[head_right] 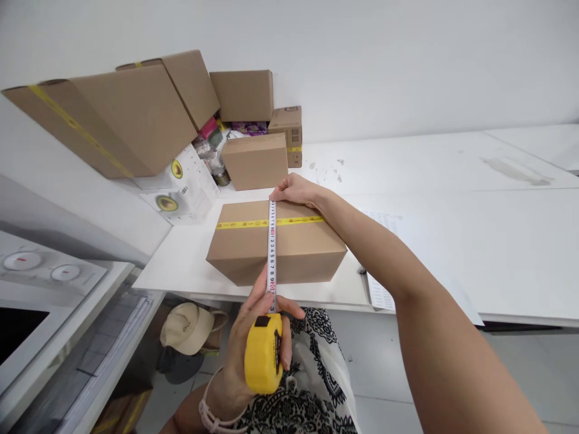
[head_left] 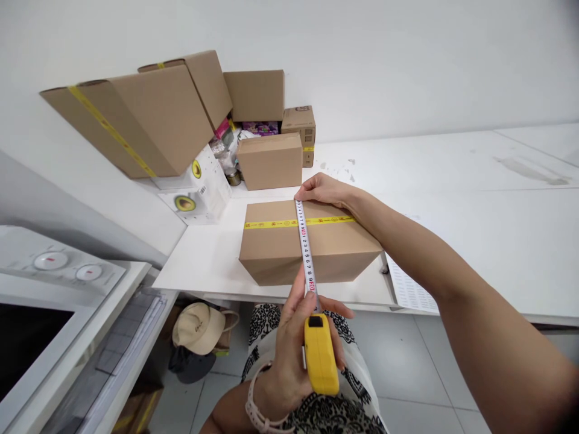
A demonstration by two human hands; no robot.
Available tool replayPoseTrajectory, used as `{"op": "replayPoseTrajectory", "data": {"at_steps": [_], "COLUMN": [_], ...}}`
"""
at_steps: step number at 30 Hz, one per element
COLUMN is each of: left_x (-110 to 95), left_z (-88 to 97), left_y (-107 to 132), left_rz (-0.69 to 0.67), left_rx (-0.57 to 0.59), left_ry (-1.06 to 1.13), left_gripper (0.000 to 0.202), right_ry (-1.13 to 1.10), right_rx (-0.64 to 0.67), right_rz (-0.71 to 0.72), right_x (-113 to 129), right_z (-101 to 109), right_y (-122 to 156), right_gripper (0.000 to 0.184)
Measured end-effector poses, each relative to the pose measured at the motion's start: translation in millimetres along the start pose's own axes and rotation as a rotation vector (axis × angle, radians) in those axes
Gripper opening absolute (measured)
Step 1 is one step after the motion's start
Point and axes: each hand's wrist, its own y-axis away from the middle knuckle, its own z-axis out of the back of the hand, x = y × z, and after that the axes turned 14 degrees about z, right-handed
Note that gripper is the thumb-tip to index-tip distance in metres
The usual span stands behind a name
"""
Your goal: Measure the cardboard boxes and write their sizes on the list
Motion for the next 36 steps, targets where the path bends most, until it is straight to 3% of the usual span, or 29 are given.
{"op": "replayPoseTrajectory", "data": {"at_steps": [6, 11, 13, 16, 20, 24, 29, 32, 36], "left_x": [-4, -16, -19, -16, 0, 14, 10, 7, 3], "left_z": [0.2, -0.5, 5.1, 22.3, 47.9, 51.7, 36.5, 32.4, 33.6], "left_y": [-2, 10, 14, 18, 19, 15, 10, 11, 16], "left_rz": [0.018, 0.070, 0.090, 0.183, 0.328, 0.253, 0.155, 0.144, 0.131], "left_rx": [-0.016, -0.028, -0.011, -0.005, -0.145, -0.341, -0.302, -0.289, -0.291], "left_ry": [-0.007, -0.106, -0.144, -0.166, -0.138, -0.110, -0.136, -0.159, -0.224], "left_gripper": [0.086, 0.075, 0.069, 0.059, 0.050, 0.048, 0.048, 0.045, 0.041], "right_ry": [0.057, 0.086, 0.121, 0.267, 0.467, 0.604, 0.555, 0.510, 0.491], "right_rx": [0.067, -0.076, -0.213, -0.440, -0.645, -0.489, -0.320, -0.294, -0.231], "right_rz": [-0.017, 0.134, 0.229, 0.365, 0.390, 0.469, 0.552, 0.531, 0.537], "right_x": [0, 41, 67, 95, 98, 76, 52, 47, 40], "right_z": [4, 12, 16, 18, 0, -50, -119, -133, -133], "right_y": [2, 24, 53, 120, 213, 252, 242, 241, 251], "right_gripper": [0.026, 0.031, 0.028, 0.018, 0.013, 0.028, 0.019, 0.027, 0.040]}}
